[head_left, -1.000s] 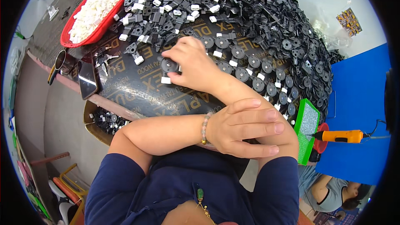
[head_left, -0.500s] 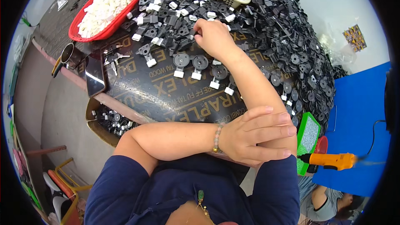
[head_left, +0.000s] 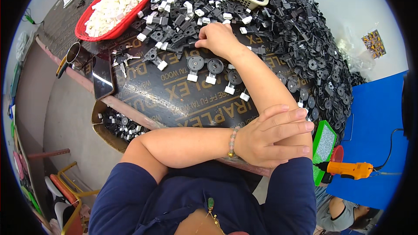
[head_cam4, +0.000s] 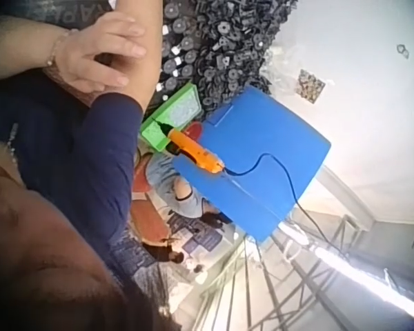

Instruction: Assembling small black plastic components with white inserts by hand on a factory workbench.

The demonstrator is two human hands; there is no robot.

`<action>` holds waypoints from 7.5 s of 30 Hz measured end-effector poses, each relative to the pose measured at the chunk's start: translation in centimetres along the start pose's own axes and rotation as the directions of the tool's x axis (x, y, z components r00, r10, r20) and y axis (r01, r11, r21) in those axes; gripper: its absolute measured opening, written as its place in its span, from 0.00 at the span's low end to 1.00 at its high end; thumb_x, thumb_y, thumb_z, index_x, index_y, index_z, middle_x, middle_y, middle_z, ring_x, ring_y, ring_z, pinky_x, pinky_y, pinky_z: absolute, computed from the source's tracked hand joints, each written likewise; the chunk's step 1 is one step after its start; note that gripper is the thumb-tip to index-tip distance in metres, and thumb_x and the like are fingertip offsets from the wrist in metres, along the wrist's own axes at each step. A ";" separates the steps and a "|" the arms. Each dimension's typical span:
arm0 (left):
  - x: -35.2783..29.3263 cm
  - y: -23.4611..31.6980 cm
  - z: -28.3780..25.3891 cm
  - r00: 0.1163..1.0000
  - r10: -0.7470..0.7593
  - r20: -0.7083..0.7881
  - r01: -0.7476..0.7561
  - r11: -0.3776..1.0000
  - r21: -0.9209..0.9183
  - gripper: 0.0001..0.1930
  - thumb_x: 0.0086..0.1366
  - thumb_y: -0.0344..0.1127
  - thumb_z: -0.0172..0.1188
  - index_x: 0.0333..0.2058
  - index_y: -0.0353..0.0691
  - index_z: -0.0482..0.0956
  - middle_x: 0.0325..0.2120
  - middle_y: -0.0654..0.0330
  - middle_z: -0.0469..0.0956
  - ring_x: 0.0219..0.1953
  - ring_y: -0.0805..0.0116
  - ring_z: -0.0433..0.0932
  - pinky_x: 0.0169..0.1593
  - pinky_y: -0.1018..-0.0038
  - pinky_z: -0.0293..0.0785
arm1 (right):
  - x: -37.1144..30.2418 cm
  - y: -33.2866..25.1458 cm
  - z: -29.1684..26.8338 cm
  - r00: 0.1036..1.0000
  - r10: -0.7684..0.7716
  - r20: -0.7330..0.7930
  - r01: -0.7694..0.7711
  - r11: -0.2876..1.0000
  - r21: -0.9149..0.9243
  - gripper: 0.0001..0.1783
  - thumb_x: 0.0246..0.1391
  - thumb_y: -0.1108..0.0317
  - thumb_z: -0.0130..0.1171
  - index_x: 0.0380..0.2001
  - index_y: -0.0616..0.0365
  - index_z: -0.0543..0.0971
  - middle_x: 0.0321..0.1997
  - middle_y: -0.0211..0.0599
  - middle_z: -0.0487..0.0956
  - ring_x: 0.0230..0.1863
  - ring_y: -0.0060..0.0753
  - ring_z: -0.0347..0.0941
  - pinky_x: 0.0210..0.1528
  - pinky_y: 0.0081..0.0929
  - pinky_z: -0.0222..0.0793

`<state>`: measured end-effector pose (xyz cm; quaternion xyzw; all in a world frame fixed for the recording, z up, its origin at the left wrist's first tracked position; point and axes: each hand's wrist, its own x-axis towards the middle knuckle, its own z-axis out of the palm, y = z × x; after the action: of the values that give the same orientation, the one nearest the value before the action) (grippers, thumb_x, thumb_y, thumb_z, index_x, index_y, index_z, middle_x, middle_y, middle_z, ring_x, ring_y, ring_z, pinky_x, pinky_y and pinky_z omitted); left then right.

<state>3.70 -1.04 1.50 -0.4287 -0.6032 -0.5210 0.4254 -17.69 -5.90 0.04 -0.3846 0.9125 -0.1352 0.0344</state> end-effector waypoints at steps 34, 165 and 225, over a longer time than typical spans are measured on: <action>0.4 -2.7 0.9 0.408 -0.789 0.459 0.796 0.061 -0.602 0.33 0.70 0.25 0.57 0.70 0.37 0.55 0.53 0.50 0.75 0.48 0.64 0.81 0.54 0.69 0.78 | -29.4 2.9 -11.9 0.923 0.357 -0.143 -0.194 0.753 0.629 0.15 0.55 0.74 0.65 0.46 0.65 0.81 0.44 0.33 0.78 0.45 0.23 0.74 0.48 0.23 0.70; 0.1 0.9 0.4 0.964 0.267 -0.012 -0.267 0.960 -0.084 0.16 0.64 0.31 0.63 0.51 0.48 0.80 0.52 0.53 0.78 0.52 0.57 0.79 0.55 0.62 0.77 | -12.9 -6.1 3.4 0.895 -0.331 -0.300 0.390 0.906 0.164 0.27 0.43 0.57 0.75 0.47 0.51 0.80 0.44 0.34 0.77 0.51 0.43 0.70 0.55 0.40 0.63; -1.4 -2.4 2.8 0.055 -0.703 0.709 0.869 -0.317 -0.381 0.24 0.70 0.21 0.53 0.63 0.39 0.63 0.48 0.48 0.81 0.50 0.61 0.83 0.52 0.69 0.81 | -41.8 2.6 -6.5 0.713 0.643 -0.279 -0.456 0.728 0.511 0.03 0.52 0.76 0.67 0.30 0.62 0.82 0.34 0.34 0.77 0.36 0.29 0.75 0.37 0.25 0.70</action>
<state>1.58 1.45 -0.74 -0.0731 -0.4500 -0.8162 -0.3550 8.77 27.03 3.82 -0.0314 0.9200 -0.3871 -0.0533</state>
